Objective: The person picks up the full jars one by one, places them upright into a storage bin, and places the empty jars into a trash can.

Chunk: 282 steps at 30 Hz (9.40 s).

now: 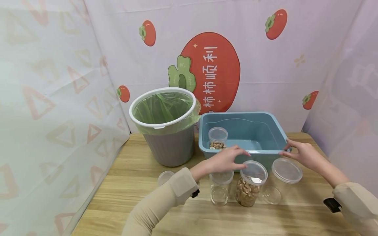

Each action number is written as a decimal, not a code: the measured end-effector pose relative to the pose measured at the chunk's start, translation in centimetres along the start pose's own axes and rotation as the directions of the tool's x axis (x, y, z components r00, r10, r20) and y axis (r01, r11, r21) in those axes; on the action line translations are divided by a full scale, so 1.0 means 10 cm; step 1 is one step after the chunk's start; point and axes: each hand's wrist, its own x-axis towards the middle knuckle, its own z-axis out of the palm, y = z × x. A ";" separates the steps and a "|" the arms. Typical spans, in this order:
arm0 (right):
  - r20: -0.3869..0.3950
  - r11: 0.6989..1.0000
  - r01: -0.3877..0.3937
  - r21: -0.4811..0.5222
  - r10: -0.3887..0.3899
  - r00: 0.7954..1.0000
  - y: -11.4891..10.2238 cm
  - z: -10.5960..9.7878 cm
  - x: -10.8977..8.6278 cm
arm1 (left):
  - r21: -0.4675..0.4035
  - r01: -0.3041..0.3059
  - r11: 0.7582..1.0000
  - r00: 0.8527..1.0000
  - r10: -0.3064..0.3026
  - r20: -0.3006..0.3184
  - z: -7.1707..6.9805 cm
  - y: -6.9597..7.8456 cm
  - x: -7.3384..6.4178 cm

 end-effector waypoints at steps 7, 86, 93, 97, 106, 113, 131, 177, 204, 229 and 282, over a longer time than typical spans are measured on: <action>-0.017 1.000 0.016 -0.008 -0.016 1.000 0.00 0.01 0.00 | 0.037 0.021 0.999 0.999 -0.022 0.034 0.12 0.13 0.02; -0.045 0.999 0.045 -0.008 -0.046 0.998 -0.01 0.01 -0.03 | -0.058 0.094 0.994 0.962 -0.106 -0.251 -0.85 0.51 0.32; -0.046 0.999 0.051 -0.018 -0.052 0.998 -0.01 0.00 -0.02 | -0.042 0.105 0.994 0.951 -0.113 -0.288 -1.07 0.44 0.44; -0.045 0.998 0.054 -0.016 -0.054 0.998 -0.02 0.00 -0.03 | -0.017 0.123 0.992 0.943 -0.122 -0.310 -1.16 0.39 0.51; -0.016 1.000 0.022 -0.010 -0.022 1.000 -0.02 0.00 -0.05 | -0.018 0.157 0.987 0.924 -0.154 -0.351 -1.18 0.26 0.64; -0.011 1.000 0.014 -0.008 -0.014 1.000 -0.02 -0.01 -0.03 | -0.013 0.189 0.982 0.913 -0.181 -0.367 -1.11 0.15 0.73; -0.043 0.999 0.049 -0.009 -0.049 0.998 0.00 0.01 -0.05 | -0.059 0.231 0.971 0.912 -0.238 -0.335 -0.76 -0.21 0.86; 0.000 1.000 0.004 0.002 -0.004 1.000 0.01 0.00 -0.04 | -0.062 0.152 0.986 0.986 -0.147 0.082 0.00 -0.63 0.86; 0.144 0.995 0.034 -0.096 -0.020 0.989 -0.05 -0.19 0.17 | 0.021 0.131 0.991 0.991 -0.131 0.005 -0.38 -0.50 0.50; -0.016 0.990 0.126 -0.066 -0.127 0.992 -0.51 -0.28 -0.05 | 0.095 -0.066 0.993 0.942 0.094 -0.323 -0.90 -0.48 -0.70; -0.130 0.990 0.065 0.125 -0.048 0.990 -0.55 0.12 -0.59 | 0.098 0.177 0.979 0.626 -0.035 -0.779 -1.06 -1.57 -1.80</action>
